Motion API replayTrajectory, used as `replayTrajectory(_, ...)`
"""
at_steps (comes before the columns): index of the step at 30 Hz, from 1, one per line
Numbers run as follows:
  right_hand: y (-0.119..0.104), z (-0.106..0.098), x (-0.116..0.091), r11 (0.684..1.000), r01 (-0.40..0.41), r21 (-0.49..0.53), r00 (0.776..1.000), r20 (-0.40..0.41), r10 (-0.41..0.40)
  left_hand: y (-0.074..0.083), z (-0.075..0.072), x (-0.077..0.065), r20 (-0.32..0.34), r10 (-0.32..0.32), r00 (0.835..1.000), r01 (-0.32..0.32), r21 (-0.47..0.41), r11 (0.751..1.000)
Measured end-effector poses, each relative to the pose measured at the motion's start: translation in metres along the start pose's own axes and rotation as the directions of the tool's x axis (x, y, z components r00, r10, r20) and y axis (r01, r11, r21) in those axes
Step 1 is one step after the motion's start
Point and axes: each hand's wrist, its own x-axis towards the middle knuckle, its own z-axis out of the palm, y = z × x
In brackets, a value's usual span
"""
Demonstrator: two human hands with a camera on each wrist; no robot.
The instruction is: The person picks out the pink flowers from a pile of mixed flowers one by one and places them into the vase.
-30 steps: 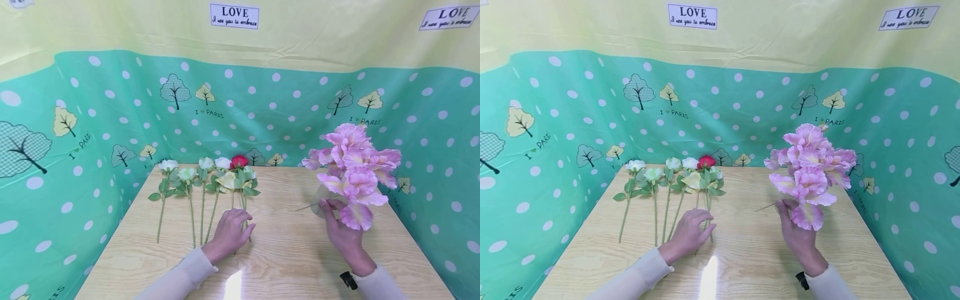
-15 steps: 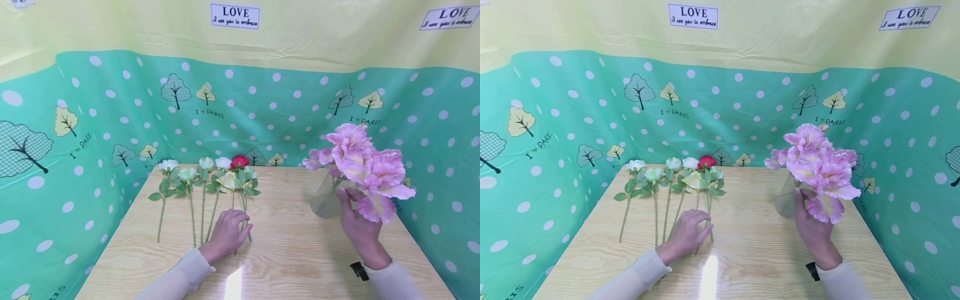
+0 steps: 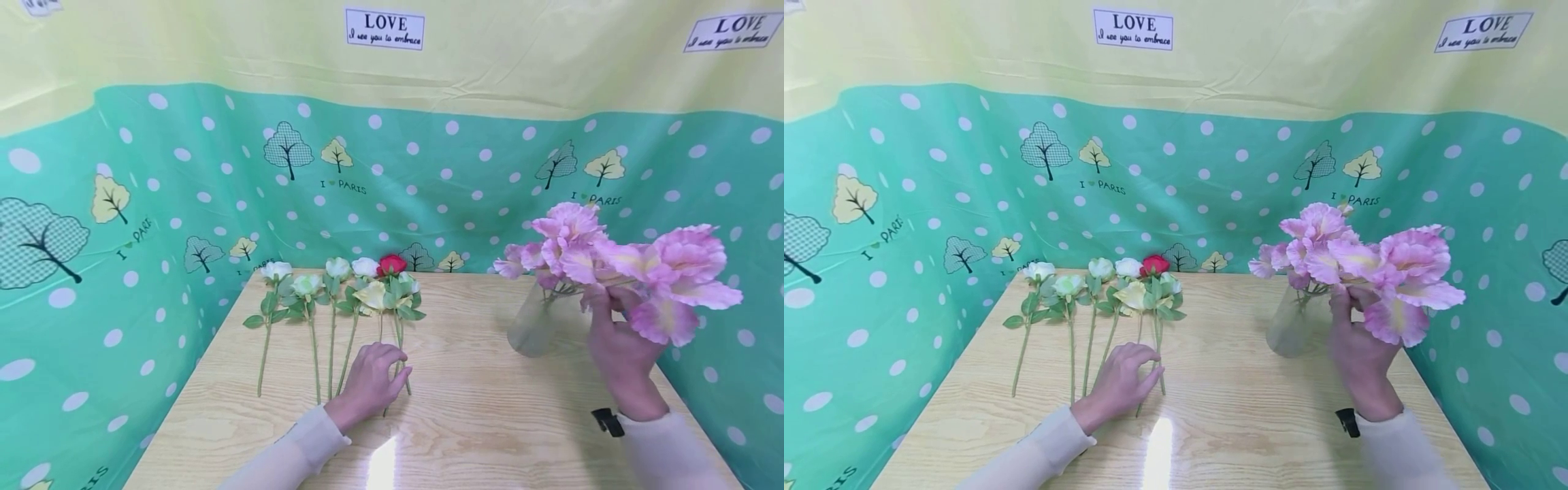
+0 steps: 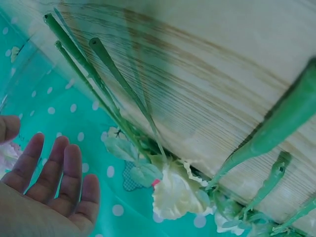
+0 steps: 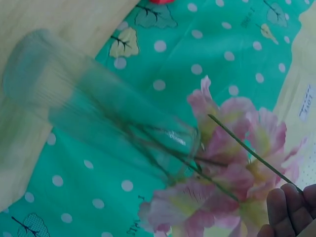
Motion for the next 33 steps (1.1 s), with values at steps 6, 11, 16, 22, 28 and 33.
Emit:
replayTrajectory(6,0.008,-0.004,0.011,0.999,-0.02,-0.047,0.998,-0.064,0.017,0.0,0.0,0.0,-0.002,0.003,1.0,-0.003,0.004,1.0)
replayTrajectory(11,0.008,-0.004,0.015,0.995,-0.084,-0.057,0.996,-0.045,0.082,0.001,0.0,0.001,0.0,0.004,1.0,-0.004,-0.007,1.0)
replayTrajectory(16,0.008,-0.001,0.014,0.987,-0.154,-0.049,0.987,0.036,0.156,0.001,0.0,0.001,0.012,0.0,1.0,0.0,-0.018,1.0)
replayTrajectory(22,0.017,0.01,0.009,0.989,-0.136,0.05,0.98,0.156,0.127,0.001,0.001,0.0,0.013,-0.001,1.0,0.001,-0.012,1.0)
replayTrajectory(28,0.025,0.018,0.006,0.994,-0.098,-0.044,0.959,0.263,0.106,0.002,0.002,-0.001,0.011,-0.01,1.0,0.01,-0.003,1.0)
replayTrajectory(33,0.032,0.022,0.004,0.965,-0.065,-0.255,0.904,0.393,0.165,0.002,0.004,-0.001,0.016,-0.007,1.0,0.007,0.011,1.0)
